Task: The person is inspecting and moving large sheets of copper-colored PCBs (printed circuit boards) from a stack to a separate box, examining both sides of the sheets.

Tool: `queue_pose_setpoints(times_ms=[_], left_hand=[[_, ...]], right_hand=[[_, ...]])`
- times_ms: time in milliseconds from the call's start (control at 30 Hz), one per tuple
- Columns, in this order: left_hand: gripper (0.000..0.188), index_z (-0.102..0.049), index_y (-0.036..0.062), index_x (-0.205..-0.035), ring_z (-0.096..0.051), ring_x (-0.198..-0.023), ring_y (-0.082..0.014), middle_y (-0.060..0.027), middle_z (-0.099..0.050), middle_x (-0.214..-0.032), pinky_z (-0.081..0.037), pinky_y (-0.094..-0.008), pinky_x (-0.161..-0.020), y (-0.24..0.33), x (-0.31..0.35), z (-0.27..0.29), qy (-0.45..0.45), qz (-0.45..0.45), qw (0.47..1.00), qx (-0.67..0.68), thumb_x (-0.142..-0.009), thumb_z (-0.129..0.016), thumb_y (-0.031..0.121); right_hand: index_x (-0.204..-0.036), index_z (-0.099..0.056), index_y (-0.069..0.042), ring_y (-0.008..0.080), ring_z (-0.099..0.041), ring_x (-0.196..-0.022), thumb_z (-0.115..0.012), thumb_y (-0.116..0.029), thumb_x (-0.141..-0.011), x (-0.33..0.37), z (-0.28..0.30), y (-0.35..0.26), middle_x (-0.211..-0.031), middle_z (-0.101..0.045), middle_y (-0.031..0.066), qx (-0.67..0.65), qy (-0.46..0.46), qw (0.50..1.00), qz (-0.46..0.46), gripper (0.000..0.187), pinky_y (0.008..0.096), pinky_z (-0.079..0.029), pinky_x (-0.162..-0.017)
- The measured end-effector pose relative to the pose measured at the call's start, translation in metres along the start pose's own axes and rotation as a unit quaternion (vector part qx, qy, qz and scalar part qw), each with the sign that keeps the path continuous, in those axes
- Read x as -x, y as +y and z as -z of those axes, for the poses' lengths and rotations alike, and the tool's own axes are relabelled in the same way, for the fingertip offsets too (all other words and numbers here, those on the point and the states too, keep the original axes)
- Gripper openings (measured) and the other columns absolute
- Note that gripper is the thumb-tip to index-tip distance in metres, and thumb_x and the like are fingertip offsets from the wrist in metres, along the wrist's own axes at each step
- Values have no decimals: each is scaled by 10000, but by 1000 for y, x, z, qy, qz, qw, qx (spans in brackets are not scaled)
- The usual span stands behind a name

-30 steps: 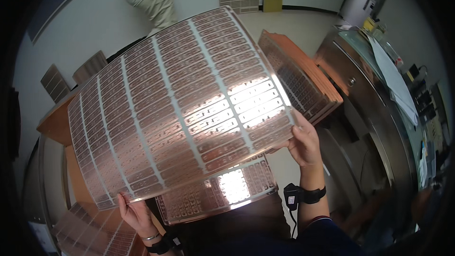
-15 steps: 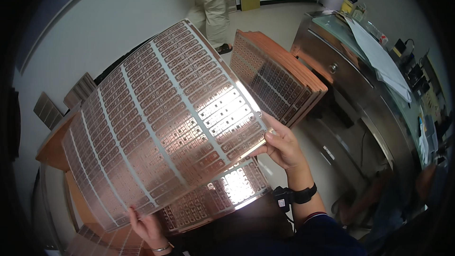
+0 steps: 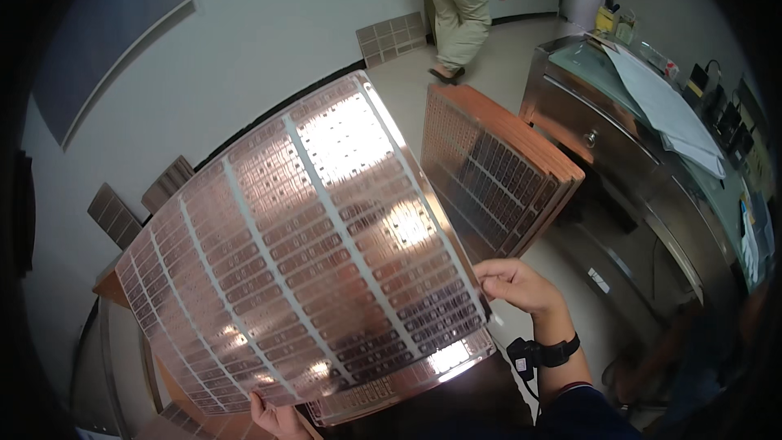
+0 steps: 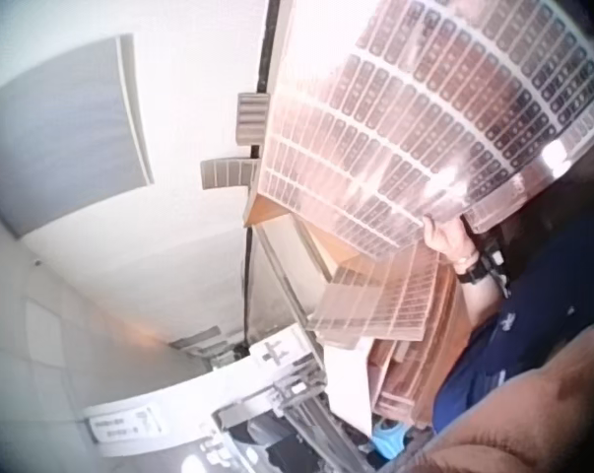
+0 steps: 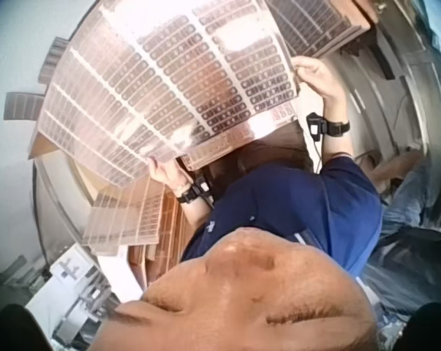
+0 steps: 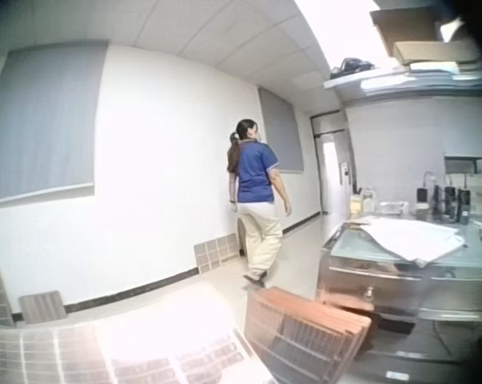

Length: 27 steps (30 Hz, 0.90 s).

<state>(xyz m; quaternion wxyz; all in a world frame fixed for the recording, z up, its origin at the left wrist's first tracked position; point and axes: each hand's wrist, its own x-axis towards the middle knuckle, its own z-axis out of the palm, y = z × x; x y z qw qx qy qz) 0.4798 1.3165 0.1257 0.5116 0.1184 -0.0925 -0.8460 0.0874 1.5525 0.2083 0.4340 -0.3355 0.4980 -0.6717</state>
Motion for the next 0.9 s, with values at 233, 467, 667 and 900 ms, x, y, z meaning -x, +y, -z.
queue_pose_setpoints(times_ms=[233, 467, 667, 900], left_hand=[[436, -379, 7, -1246, -419, -1147, -313, -169, -413, -1283, -328, -489, -994, -5, 14, -4, 85, -88, 951, -284, -868, -454, 209], [436, -380, 6, -1244, -414, -1153, -320, -169, -415, -1283, -338, -484, -987, 6, 12, 1, 107, 1, 986, -131, -866, -456, 211], [461, -357, 5, -1258, -408, -1159, -314, -166, -411, -1287, -343, -479, -984, 4, 12, 4, 120, -35, 981, -145, -864, -463, 220], [526, -381, -12, -1265, -355, -1217, -301, -137, -428, -1294, -221, -497, -1044, 19, -4, 20, 43, -72, 989, -119, -808, -532, 202]], right_hand=[[-944, -634, 43, 67, -510, -733, -614, -208, -846, 1, -4, -28, -794, -614, 15, 151, -46, 987, -18, 270, 222, -428, -664], [-882, -645, 31, 64, -465, -643, -614, -190, -844, 4, -4, -36, -693, -581, 7, 220, -101, 970, -10, 226, 225, -395, -575], [-902, -637, 26, 70, -478, -622, -611, -207, -843, 1, -2, -28, -703, -581, 6, 238, -121, 964, 2, 242, 223, -407, -575], [-1261, -399, 31, 240, -601, -973, -575, -302, -852, -54, -37, -17, -1140, -547, 206, -64, -48, 995, -62, 557, 234, -515, -750]])
